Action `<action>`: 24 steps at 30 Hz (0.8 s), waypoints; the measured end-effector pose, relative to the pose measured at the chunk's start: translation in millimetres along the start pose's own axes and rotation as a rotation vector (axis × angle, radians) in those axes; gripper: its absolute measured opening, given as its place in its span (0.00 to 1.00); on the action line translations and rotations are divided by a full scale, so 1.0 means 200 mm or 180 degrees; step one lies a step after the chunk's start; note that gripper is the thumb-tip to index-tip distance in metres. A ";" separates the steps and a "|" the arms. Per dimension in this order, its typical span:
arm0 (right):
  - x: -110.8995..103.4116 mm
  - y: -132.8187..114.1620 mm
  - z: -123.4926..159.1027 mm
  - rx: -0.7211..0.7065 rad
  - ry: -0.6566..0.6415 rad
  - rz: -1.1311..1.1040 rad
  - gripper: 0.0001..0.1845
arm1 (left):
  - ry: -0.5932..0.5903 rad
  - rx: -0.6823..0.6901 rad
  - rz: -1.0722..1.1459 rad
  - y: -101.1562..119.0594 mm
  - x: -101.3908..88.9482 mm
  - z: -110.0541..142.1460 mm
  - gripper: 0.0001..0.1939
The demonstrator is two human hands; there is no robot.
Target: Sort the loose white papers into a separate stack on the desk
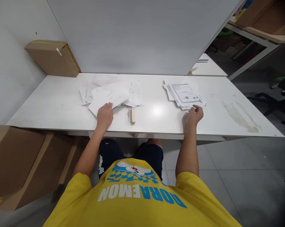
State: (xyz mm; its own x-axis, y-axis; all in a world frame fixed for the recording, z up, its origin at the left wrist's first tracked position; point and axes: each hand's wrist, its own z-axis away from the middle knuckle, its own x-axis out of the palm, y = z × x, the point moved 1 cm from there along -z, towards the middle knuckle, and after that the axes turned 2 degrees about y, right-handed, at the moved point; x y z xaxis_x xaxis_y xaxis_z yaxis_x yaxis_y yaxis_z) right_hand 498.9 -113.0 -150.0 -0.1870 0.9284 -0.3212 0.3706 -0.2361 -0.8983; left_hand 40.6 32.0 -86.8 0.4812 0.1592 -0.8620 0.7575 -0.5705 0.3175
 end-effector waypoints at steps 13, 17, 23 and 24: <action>-0.21 -0.66 0.80 0.1254 -0.2653 -0.1559 0.29 | 0.0003 0.2432 0.0642 0.52 -0.03 0.29 0.22; -0.34 -0.55 0.77 0.0452 -0.1986 -0.0445 0.18 | -0.0038 0.2885 0.0719 0.56 0.12 0.27 0.25; -0.41 -0.33 0.72 0.0146 -0.0027 -0.0591 0.12 | 0.0243 0.2623 0.0479 0.70 0.30 0.32 0.36; -0.39 -0.30 0.71 0.0155 0.0274 -0.0839 0.13 | 0.0280 0.2579 0.0510 0.74 0.33 0.33 0.38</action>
State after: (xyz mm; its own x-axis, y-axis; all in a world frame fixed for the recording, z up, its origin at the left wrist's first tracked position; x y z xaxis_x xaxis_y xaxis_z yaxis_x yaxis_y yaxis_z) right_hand 362.3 -212.6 -113.1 -0.1924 0.9801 -0.0496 0.2748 0.0052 -0.9615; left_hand 155.1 -94.2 -123.0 0.6145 0.0699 -0.7858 0.1405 -0.9898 0.0218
